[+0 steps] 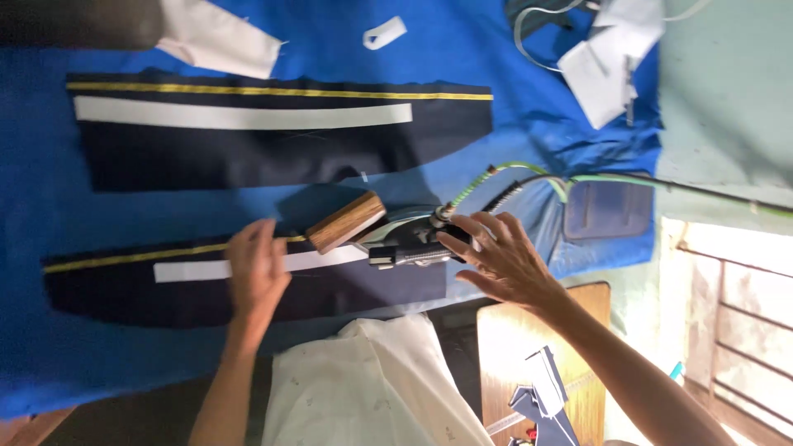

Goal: The person irons a dark fabric piece with a white strip using a steam iron and a wooden block on a blue-covered table. They then use shears to trim the white strip along the edge of the fabric and continue ironing the piece.

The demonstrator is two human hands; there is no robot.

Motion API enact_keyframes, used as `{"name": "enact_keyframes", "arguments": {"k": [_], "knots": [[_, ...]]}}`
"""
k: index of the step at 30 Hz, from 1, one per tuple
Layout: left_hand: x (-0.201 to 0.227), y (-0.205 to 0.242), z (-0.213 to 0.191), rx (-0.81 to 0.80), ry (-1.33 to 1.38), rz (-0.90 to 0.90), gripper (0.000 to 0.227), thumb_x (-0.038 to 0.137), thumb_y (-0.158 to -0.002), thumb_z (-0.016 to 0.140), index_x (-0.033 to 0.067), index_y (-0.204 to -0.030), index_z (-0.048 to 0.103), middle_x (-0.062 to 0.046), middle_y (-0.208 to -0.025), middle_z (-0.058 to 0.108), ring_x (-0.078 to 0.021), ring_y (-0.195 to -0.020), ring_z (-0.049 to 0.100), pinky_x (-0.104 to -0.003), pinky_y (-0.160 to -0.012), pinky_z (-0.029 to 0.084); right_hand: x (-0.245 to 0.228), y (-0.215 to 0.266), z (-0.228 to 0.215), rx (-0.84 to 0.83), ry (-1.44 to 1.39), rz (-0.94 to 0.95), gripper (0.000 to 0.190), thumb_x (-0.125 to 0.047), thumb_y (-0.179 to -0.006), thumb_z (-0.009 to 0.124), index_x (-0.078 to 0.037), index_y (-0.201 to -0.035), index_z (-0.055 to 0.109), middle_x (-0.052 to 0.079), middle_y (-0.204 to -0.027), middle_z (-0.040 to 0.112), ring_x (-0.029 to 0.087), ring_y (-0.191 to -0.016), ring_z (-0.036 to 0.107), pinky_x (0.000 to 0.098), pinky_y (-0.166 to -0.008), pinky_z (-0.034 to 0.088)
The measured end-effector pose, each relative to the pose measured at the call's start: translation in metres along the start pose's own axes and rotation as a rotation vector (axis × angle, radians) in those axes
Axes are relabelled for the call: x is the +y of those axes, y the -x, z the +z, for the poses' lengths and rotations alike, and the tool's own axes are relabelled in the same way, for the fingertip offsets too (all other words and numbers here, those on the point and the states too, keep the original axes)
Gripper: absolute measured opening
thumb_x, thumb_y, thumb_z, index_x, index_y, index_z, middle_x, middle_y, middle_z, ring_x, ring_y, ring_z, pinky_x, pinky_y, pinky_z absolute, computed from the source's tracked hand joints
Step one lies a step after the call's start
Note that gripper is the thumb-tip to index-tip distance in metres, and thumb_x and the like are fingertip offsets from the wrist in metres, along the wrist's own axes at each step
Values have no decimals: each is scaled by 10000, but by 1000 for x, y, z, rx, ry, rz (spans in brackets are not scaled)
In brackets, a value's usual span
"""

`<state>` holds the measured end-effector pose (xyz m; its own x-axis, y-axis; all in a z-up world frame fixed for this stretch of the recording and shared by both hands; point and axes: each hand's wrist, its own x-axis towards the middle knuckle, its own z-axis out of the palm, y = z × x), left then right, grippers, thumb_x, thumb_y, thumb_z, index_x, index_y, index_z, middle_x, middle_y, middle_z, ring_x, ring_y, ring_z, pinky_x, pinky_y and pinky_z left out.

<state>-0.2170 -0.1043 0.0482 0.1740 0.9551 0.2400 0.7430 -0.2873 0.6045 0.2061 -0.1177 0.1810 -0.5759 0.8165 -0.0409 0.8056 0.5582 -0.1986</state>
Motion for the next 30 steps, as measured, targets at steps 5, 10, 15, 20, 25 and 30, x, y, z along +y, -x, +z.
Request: {"name": "enact_keyframes", "arguments": {"k": [5,10,15,20,25,30], "knots": [[-46,36,-18,116,-121,-4,284,-3,-1022,651,-44,-1299,692,-180,-1222,643,-335,-1113,639,-444,-1045,471,1,35,39,120,161,63,520,-539,-990,476,-390,-1486,517,-1,-1458,497,246,-1317,440,408,-1038,412],[-100,44,-47,223,-212,-46,295,14,-1005,687,-16,-1296,718,-179,-1131,663,-357,-1031,659,-441,-966,504,-20,33,53,200,252,122,498,-444,-937,633,-414,-1428,549,-61,-1353,582,214,-1278,504,409,-1044,439],[-159,20,-78,139,-118,-420,348,195,-1061,540,19,-1330,675,-187,-1274,664,-374,-1194,576,-488,-986,496,-50,22,41,172,408,194,458,-351,-970,626,-180,-1395,607,-25,-1395,640,226,-1156,640,423,-916,527],[-198,-61,-102,381,-237,-318,316,248,-999,606,-35,-1054,735,-205,-970,689,-396,-936,629,-500,-862,477,-98,7,55,126,215,396,630,-457,-841,669,-159,-1391,595,109,-1486,569,303,-1252,623,504,-966,572],[-229,-110,-64,352,-403,-561,607,597,-822,710,1,-929,671,-235,-1027,612,-453,-955,571,-578,-809,444,-123,-80,50,437,-166,610,207,-217,-913,747,-196,-1116,783,72,-1366,691,206,-1150,697,389,-957,567],[-235,-135,-70,34,232,-822,470,384,-923,580,-46,-1097,655,-244,-1118,674,-449,-1066,612,-544,-886,455,-52,-190,66,-145,-628,1190,934,-632,-909,433,-4,-1587,303,178,-1649,314,328,-1520,314,452,-1223,262]]}}
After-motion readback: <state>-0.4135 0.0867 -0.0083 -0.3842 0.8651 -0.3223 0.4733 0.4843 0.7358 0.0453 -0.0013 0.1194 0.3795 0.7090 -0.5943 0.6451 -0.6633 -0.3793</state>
